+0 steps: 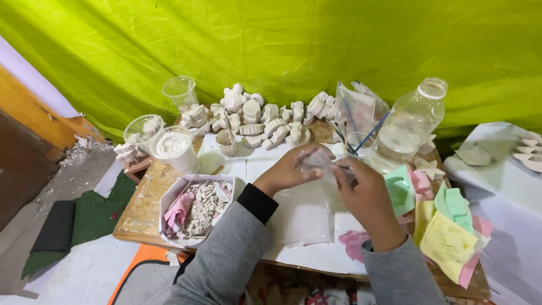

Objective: The person places small white clay figurines into clear plastic bags one at a time. They pick up each figurine from the table, insert it into a bag, and set the bag aside. The process is repeated for several items.

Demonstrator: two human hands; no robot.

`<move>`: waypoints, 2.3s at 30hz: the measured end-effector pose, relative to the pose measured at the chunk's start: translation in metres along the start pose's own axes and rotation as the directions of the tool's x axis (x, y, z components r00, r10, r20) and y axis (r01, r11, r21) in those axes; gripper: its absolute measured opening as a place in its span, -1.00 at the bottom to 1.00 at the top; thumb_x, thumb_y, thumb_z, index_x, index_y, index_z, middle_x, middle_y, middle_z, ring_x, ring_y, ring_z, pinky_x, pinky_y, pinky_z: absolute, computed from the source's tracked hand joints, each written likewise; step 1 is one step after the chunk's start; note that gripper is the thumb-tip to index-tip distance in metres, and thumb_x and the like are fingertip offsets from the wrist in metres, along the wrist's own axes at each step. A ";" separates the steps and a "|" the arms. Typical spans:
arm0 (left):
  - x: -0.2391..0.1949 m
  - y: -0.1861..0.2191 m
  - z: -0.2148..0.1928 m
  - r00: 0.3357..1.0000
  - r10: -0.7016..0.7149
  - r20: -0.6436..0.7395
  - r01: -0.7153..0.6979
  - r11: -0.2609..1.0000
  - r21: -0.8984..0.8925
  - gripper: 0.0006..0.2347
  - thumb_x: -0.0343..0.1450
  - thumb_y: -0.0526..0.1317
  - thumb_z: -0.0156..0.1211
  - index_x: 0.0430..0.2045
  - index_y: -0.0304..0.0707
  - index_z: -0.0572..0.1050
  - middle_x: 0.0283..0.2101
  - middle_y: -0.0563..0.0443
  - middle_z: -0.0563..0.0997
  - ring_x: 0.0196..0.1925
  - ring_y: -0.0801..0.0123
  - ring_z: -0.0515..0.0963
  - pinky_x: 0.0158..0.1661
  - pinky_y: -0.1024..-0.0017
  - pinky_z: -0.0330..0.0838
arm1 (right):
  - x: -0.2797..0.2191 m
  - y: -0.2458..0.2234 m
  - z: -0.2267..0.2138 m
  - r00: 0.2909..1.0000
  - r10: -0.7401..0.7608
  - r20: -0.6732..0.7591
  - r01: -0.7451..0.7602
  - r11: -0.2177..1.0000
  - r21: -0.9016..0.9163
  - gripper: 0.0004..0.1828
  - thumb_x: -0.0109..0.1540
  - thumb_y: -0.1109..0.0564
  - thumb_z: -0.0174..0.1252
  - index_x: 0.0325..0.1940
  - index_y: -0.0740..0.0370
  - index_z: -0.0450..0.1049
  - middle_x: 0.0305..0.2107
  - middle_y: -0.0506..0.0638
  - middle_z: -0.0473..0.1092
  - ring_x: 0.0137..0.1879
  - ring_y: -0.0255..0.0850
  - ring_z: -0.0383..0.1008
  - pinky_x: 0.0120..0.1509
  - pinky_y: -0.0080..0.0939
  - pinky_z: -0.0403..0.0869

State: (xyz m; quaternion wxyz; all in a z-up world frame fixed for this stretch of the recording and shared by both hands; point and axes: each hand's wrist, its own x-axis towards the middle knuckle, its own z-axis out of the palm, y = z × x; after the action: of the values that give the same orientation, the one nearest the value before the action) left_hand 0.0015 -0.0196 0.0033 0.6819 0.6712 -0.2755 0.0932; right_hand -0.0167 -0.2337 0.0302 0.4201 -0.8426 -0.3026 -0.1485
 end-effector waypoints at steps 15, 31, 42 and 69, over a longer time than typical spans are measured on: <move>-0.003 0.012 0.021 0.986 -0.167 0.011 0.162 0.969 0.185 -0.88 0.38 -0.29 0.37 -0.32 -0.38 0.64 -0.41 -0.21 0.69 -0.31 0.31 0.63 -0.19 0.28 0.55 | -0.004 -0.004 -0.032 0.860 -0.152 -0.488 0.192 0.981 0.032 -0.82 0.45 0.22 0.17 -0.16 0.44 0.51 -0.36 0.21 0.47 -0.23 0.07 0.54 -0.08 -0.10 0.48; 0.001 0.036 0.018 0.914 0.087 -0.397 0.067 0.931 0.358 -0.84 0.43 -0.12 0.26 -0.23 -0.09 0.46 -0.21 0.10 0.44 -0.21 0.45 0.38 -0.16 0.50 0.31 | -0.021 0.026 -0.041 0.776 -0.169 -0.607 0.126 0.985 -0.114 -0.82 0.28 0.60 0.28 -0.21 0.55 0.42 -0.20 0.35 0.43 -0.03 0.13 0.49 -0.18 -0.10 0.38; -0.008 0.037 0.039 0.986 -0.081 0.148 0.079 0.997 0.022 -0.80 0.35 -0.30 0.38 -0.24 -0.41 0.54 -0.35 -0.17 0.58 -0.31 0.24 0.62 -0.25 0.25 0.56 | -0.017 0.008 -0.015 0.887 -0.118 -0.446 0.180 0.979 0.099 -0.76 0.09 0.39 0.28 -0.43 0.32 0.29 -0.52 0.15 0.35 -0.35 0.05 0.48 -0.19 -0.13 0.44; -0.002 0.038 0.039 0.945 0.310 -0.102 -0.242 0.874 0.422 -0.82 0.47 -0.18 0.18 -0.52 -0.26 0.47 -0.47 -0.07 0.50 -0.46 0.19 0.53 -0.35 0.33 0.48 | -0.018 0.002 -0.015 0.929 -0.055 -0.367 0.083 0.995 0.060 -0.84 0.34 0.24 0.20 -0.31 0.28 0.39 -0.51 0.10 0.38 -0.37 -0.05 0.51 -0.25 -0.14 0.52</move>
State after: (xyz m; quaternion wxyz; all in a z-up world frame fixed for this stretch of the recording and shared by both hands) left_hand -0.0288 -0.0535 0.0330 0.5289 0.7407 -0.2856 0.3002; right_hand -0.0292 -0.2530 0.0291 0.4944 -0.7731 -0.2541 -0.3056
